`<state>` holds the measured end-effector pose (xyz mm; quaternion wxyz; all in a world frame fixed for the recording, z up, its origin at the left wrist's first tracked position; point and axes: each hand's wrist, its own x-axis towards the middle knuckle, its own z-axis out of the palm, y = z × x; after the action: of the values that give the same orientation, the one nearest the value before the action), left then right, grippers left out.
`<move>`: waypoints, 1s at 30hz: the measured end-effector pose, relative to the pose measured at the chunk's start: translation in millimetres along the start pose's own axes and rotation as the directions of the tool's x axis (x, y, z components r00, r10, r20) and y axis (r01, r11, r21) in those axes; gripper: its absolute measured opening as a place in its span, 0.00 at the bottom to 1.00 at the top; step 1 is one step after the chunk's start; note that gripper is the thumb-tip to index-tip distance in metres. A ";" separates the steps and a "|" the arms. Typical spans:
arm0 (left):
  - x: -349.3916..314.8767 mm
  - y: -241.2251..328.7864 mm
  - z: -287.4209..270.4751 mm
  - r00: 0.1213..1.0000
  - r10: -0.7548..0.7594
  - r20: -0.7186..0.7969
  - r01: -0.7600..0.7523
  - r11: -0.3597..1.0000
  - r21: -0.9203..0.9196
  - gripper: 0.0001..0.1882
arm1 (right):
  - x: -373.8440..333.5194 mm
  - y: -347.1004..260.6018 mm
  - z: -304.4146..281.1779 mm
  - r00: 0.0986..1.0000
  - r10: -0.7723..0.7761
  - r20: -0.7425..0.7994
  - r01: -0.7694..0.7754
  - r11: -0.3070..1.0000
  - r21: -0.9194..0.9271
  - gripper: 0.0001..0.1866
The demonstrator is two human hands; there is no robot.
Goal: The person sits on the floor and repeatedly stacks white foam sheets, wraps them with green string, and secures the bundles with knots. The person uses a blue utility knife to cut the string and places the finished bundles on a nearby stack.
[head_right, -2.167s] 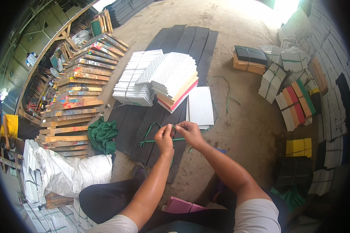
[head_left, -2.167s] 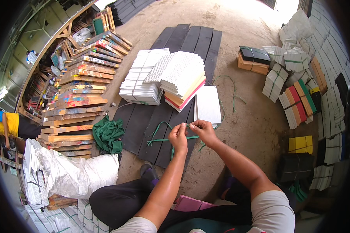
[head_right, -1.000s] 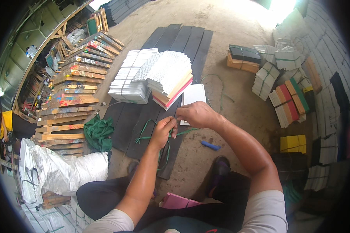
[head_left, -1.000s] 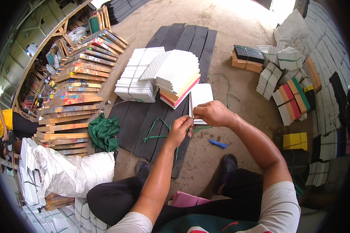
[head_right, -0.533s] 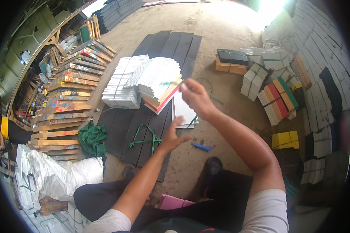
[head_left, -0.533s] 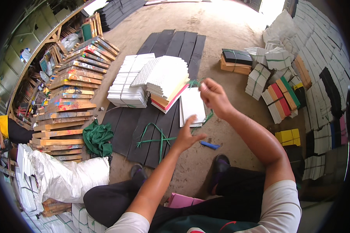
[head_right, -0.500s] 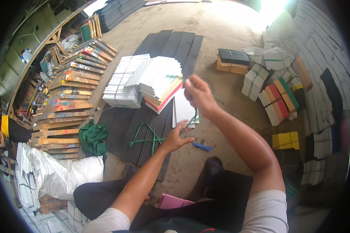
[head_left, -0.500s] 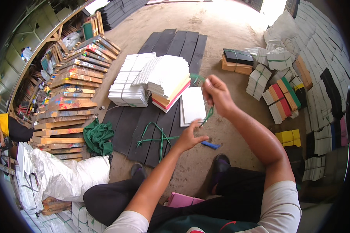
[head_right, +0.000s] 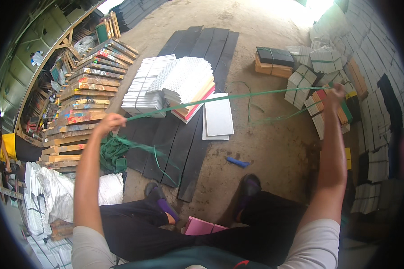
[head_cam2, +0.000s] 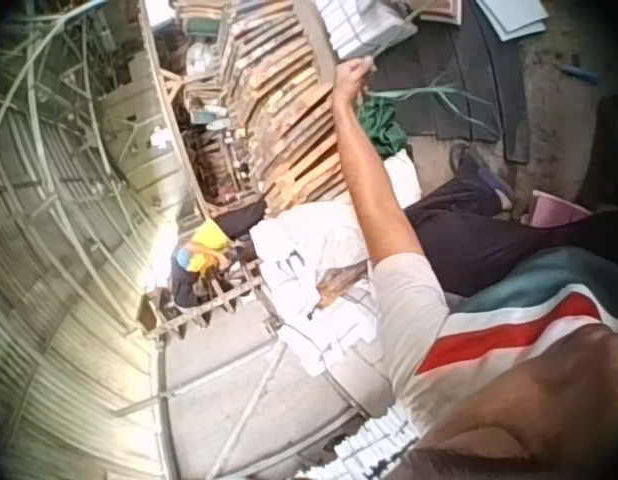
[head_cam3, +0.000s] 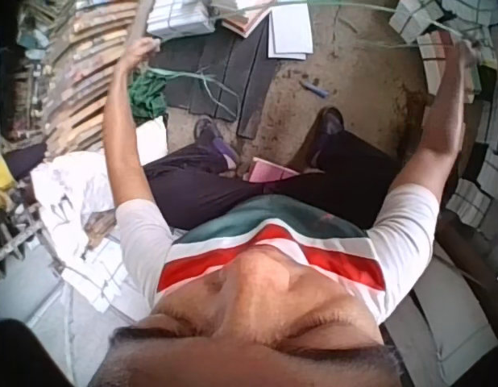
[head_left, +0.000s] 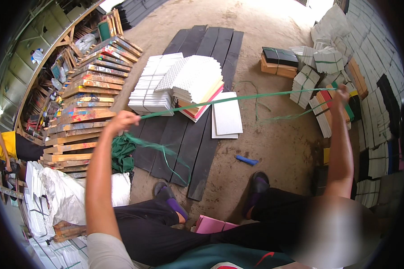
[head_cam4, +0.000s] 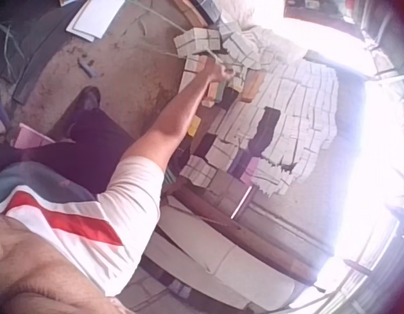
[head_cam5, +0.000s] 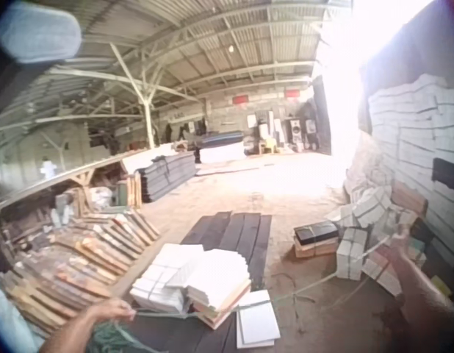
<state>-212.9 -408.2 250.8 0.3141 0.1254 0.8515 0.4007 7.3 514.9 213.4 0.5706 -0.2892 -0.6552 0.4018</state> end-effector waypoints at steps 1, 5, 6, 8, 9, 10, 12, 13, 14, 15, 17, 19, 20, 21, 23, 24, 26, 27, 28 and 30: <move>-10.3 -2.0 -18.8 0.995 0.040 -0.090 -0.041 0.999 -0.013 0.24 | 32.1 1.8 -36.3 0.985 0.037 -0.170 -0.086 0.953 -0.290 0.15; -71.6 -3.3 -81.1 0.984 -0.011 -0.180 -0.018 0.987 -0.157 0.19 | 36.2 -24.7 -109.6 0.934 0.034 -0.355 -0.204 0.868 -0.452 0.19; -72.5 -0.3 -74.6 0.977 -0.003 -0.211 -0.030 0.988 -0.152 0.19 | 32.8 -33.0 -122.8 0.948 0.003 -0.317 -0.183 0.823 -0.538 0.19; -63.1 -0.5 -56.1 0.957 0.091 -0.275 -0.097 0.995 -0.009 0.19 | 18.6 -48.8 -116.1 0.992 -0.035 -0.118 -0.080 0.544 -0.835 0.21; -48.9 -11.1 -38.6 0.939 0.175 -0.298 -0.142 0.982 0.129 0.20 | -5.6 -62.5 -93.2 0.999 0.003 0.044 0.042 0.273 -0.961 0.22; -36.6 -12.4 -18.8 0.916 0.262 -0.303 -0.184 0.947 0.262 0.20 | -31.1 -79.0 -71.8 0.980 0.082 0.184 0.186 -0.020 -0.982 0.24; -12.4 24.5 36.1 0.956 0.254 -0.144 -0.207 0.937 0.280 0.21 | -70.7 -90.8 -22.3 0.869 -0.038 0.493 0.480 0.308 -0.822 0.29; -0.4 44.4 65.7 0.959 0.267 -0.092 -0.230 0.928 0.294 0.20 | -84.0 -89.6 5.4 0.753 -0.049 0.657 0.563 0.565 -0.603 0.33; -4.3 55.8 85.6 0.968 0.240 -0.068 -0.206 0.923 0.324 0.20 | -154.6 -171.3 52.1 0.570 0.178 0.802 0.450 0.749 -0.486 0.35; 0.5 73.4 112.5 0.935 0.354 -0.036 -0.326 0.893 0.309 0.20 | -205.3 -206.2 79.4 0.408 0.044 0.912 0.505 0.821 -0.266 0.36; 4.2 105.4 161.8 0.879 0.476 0.027 -0.464 0.841 0.277 0.20 | -285.5 -234.2 122.6 0.039 -0.088 0.995 0.387 0.920 0.066 0.44; 1.0 134.6 174.5 0.868 0.490 0.087 -0.494 0.827 0.268 0.18 | -373.2 -238.8 137.1 -0.102 -0.197 0.975 0.137 0.968 0.210 0.46; -9.7 142.5 169.5 0.880 0.463 0.102 -0.472 0.834 0.285 0.17 | -399.9 -266.8 137.9 -0.251 -0.282 0.926 -0.052 0.959 0.278 0.42; -11.2 154.4 168.4 0.881 0.456 0.127 -0.473 0.830 0.295 0.16 | -408.3 -273.9 136.5 -0.415 -0.117 0.902 -0.068 0.993 0.097 0.38; -17.5 138.3 124.0 0.844 0.534 0.042 -0.496 0.750 0.438 0.14 | -413.6 -264.0 131.9 -0.592 0.072 0.803 0.013 0.997 -0.080 0.29; -20.8 120.8 91.4 0.819 0.572 -0.048 -0.467 0.712 0.524 0.16 | -406.4 -243.5 126.1 -0.608 0.110 0.787 0.094 0.993 -0.066 0.24; -23.3 94.5 30.5 0.845 0.477 -0.241 -0.218 0.719 0.660 0.19 | -374.7 -121.9 107.3 -0.408 0.053 0.911 0.228 0.973 0.045 0.27; -41.9 62.1 -7.8 0.826 0.462 -0.323 -0.126 0.710 0.693 0.20 | -349.6 -116.5 98.2 -0.348 0.135 0.928 0.379 0.925 0.008 0.28; -55.4 34.0 -37.7 0.818 0.419 -0.394 0.000 0.684 0.729 0.20 | -319.4 -86.8 83.0 -0.273 0.304 0.913 0.480 0.865 -0.145 0.29; -84.9 -36.9 -90.2 0.736 0.491 -0.467 0.048 0.650 0.758 0.19 | -260.2 -31.1 39.8 -0.090 0.382 0.920 0.754 0.629 -0.188 0.27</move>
<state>-203.3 -526.1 303.0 -0.1263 0.2065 0.9667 0.0832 18.0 273.3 104.9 -0.2051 0.0165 -0.9760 0.0711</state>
